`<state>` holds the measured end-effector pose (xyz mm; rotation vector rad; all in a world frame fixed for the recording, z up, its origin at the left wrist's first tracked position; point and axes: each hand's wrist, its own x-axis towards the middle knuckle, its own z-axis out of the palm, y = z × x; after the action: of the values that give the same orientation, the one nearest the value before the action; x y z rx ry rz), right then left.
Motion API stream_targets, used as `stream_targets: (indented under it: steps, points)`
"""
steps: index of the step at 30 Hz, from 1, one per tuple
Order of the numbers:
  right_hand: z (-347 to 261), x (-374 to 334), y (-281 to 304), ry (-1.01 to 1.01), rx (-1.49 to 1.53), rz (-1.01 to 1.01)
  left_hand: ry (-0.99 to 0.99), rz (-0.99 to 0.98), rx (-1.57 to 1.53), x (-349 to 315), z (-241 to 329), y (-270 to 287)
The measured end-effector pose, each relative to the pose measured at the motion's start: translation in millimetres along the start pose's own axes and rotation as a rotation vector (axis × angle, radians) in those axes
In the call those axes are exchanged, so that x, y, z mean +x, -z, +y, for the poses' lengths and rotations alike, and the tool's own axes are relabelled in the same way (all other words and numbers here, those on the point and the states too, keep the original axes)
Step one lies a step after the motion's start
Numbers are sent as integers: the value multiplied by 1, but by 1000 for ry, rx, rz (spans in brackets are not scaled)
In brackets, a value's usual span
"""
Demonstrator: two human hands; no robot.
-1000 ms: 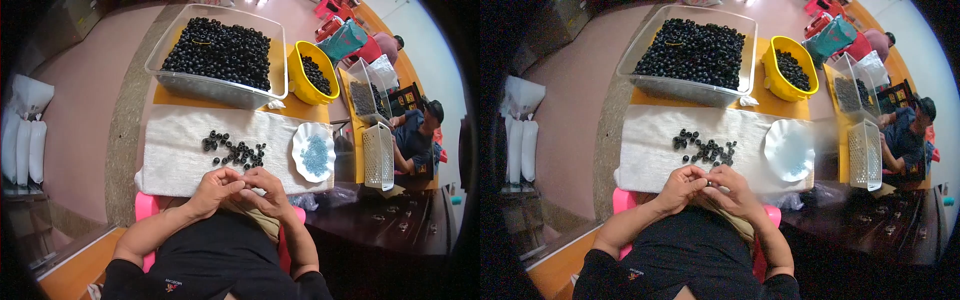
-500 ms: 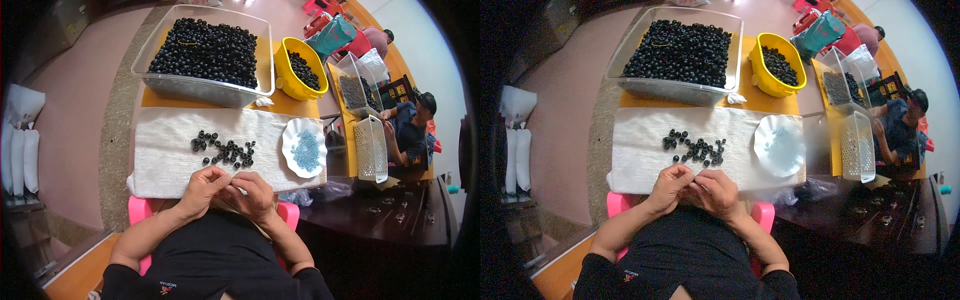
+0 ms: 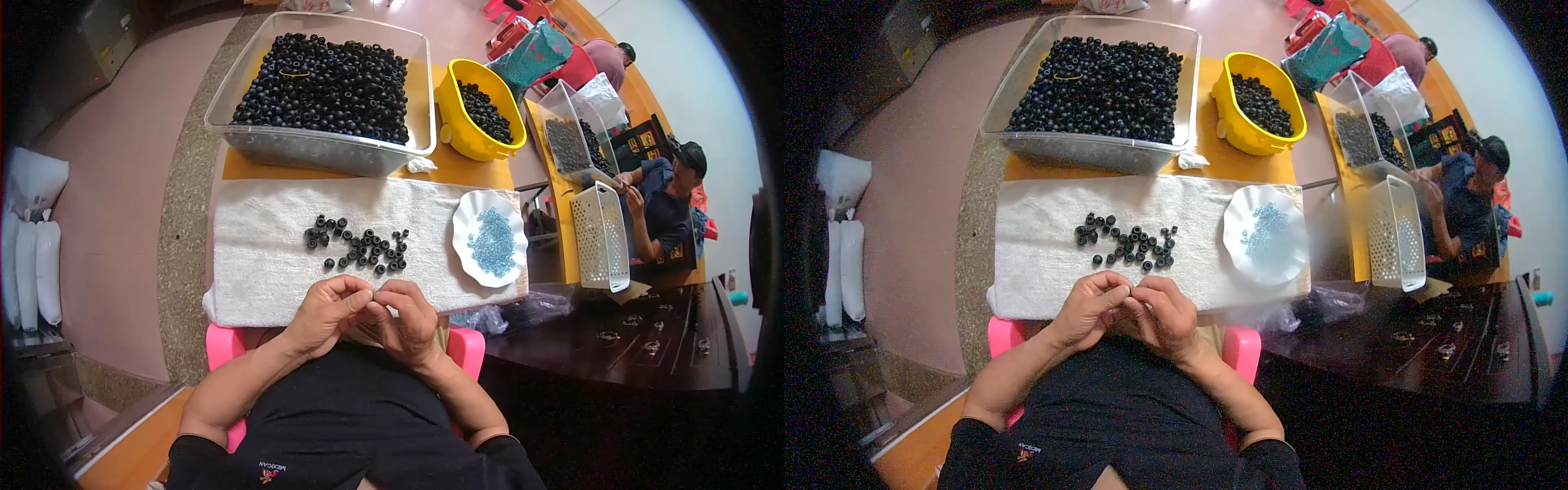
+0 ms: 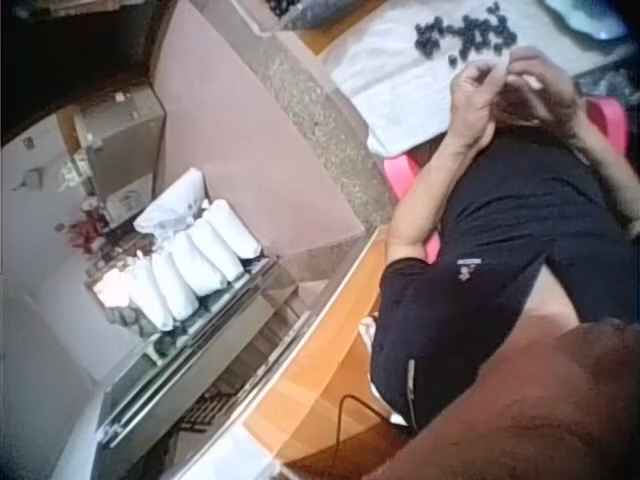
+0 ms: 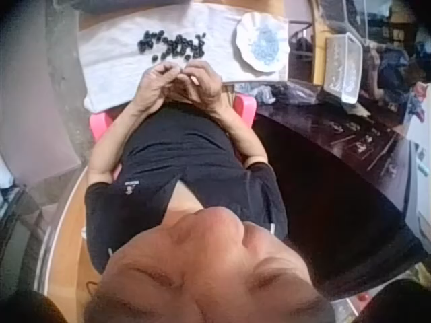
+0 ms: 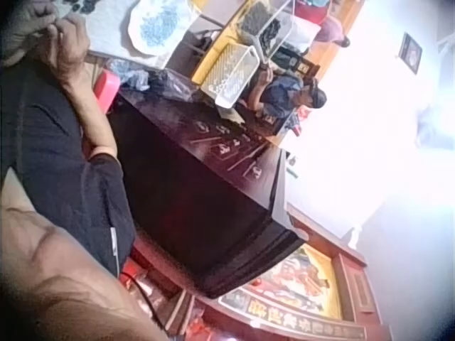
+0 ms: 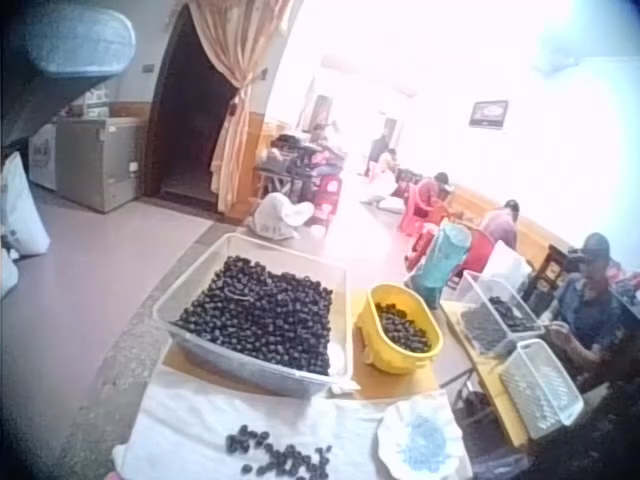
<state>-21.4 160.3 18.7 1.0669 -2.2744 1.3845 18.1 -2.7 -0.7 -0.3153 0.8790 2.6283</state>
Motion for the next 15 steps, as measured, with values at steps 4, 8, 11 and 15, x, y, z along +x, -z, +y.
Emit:
stream_targets:
  steps: [4,8,11,15]
  points:
    - [0,-1,-3,66,-29,86,5,2,4,-1,2,-2]
    - [-2,1,-2,167,-116,46,-33,13,6,0,-3,5]
    - [-2,1,-1,157,-125,76,-16,11,20,-1,-1,1]
    - [0,0,3,110,-93,76,-18,25,57,-1,1,-3]
